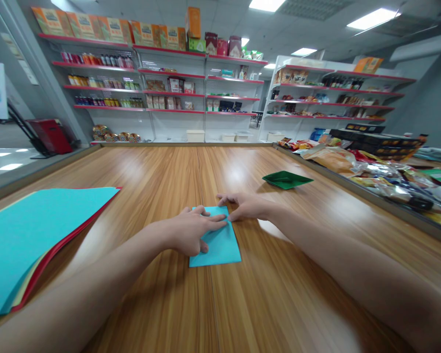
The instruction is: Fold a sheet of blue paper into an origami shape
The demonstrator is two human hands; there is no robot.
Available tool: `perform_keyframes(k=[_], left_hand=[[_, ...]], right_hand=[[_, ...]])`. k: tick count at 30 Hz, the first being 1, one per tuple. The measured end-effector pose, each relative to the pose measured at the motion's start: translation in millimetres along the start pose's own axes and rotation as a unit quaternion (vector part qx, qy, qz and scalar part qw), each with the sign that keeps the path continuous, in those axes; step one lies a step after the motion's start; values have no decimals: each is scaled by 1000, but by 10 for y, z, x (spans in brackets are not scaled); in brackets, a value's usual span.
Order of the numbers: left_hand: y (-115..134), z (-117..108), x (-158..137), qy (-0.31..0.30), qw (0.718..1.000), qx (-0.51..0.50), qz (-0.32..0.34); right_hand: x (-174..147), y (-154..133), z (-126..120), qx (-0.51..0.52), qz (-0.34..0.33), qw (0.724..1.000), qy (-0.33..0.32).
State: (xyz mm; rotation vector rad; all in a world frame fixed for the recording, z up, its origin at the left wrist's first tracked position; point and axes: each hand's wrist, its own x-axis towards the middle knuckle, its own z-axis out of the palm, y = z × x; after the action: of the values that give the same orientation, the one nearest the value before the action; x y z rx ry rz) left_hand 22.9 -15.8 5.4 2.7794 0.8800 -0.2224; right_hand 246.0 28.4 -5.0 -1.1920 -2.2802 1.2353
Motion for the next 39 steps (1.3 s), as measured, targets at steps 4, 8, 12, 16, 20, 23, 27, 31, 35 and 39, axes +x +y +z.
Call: perform_keyframes(k=[4, 8, 12, 16, 20, 23, 27, 31, 35, 39], left_hand=[[-3, 4, 3, 3, 1000, 3, 8], [1, 1, -1, 6, 1000, 0, 14], [2, -3, -7, 2, 1000, 0, 12], [5, -8, -5, 3, 1000, -2, 10], [0, -3, -9, 4, 1000, -1, 5], [-14, 3, -13, 4, 1000, -2, 6], [-22, 1, -16, 7, 1000, -1, 10], [2, 1, -18, 5, 1000, -3, 9], [-17, 7, -27, 14, 1000, -16, 9], [-198, -12, -78, -5, 997, -62, 37]], right_hand=[[10, 31, -15, 6, 4, 1000, 9], [18, 52, -30, -2, 1, 1000, 3], [30, 58, -29, -4, 4, 1000, 3], [42, 73, -26, 3, -1, 1000, 7], [45, 89, -22, 2, -13, 1000, 10], [47, 85, -7, 5, -13, 1000, 11], [45, 38, 18, -17, 4, 1000, 26], [34, -7, 23, -24, 11, 999, 24], [22, -6, 20, -25, 8, 999, 20], [18, 8, 28, -42, 0, 999, 20]])
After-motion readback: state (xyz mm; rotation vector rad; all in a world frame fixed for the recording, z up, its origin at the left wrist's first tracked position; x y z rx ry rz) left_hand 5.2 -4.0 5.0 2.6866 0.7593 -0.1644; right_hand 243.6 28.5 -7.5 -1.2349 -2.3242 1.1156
